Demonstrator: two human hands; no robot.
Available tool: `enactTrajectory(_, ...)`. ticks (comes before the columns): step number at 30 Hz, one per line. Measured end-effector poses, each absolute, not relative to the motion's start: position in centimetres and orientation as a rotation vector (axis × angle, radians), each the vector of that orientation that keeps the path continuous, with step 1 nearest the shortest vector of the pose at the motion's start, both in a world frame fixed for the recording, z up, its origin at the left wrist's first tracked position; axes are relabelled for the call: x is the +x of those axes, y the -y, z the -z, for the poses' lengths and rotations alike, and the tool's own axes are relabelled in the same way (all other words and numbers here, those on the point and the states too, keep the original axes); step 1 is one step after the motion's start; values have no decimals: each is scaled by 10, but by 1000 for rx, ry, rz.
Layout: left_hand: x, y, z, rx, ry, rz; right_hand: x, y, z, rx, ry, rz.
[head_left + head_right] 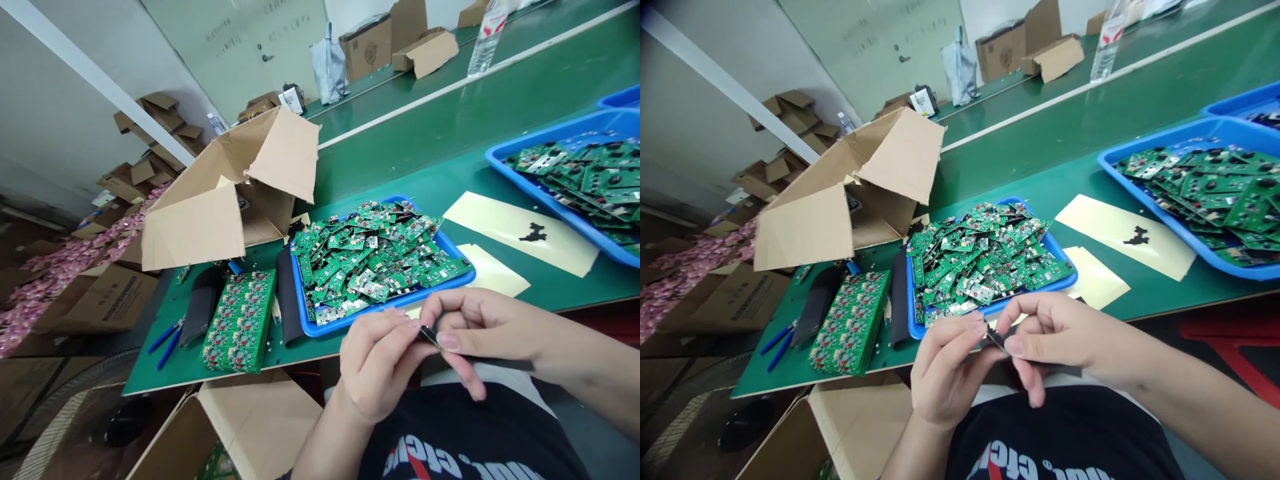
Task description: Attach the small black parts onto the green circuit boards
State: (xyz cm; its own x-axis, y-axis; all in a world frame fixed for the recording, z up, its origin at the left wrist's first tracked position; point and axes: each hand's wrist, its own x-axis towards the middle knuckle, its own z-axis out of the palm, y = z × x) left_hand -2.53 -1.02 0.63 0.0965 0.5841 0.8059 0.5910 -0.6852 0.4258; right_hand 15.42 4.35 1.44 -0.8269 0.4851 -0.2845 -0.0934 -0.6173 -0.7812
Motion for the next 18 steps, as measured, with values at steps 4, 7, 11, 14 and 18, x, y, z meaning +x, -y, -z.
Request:
enactTrajectory(4,-26,10,-12,-2356,1225,1790,155,-44,-16,-685,1186,-2418)
enactTrajectory(7,-26,9,-16,-2336,1229,1804,157,-43,-19,-734,1239,-2281)
enactTrajectory(11,-24,7,-17,-2295,1274,1838,157,-38,-26,-788,1282,-2158)
enactTrajectory(14,-20,6,-16,-2277,1267,1927,154,-35,-29,-878,1273,-2090)
enactTrajectory(18,-17,6,-14,-2283,1302,2080,153,-35,-30,-848,1364,-2068)
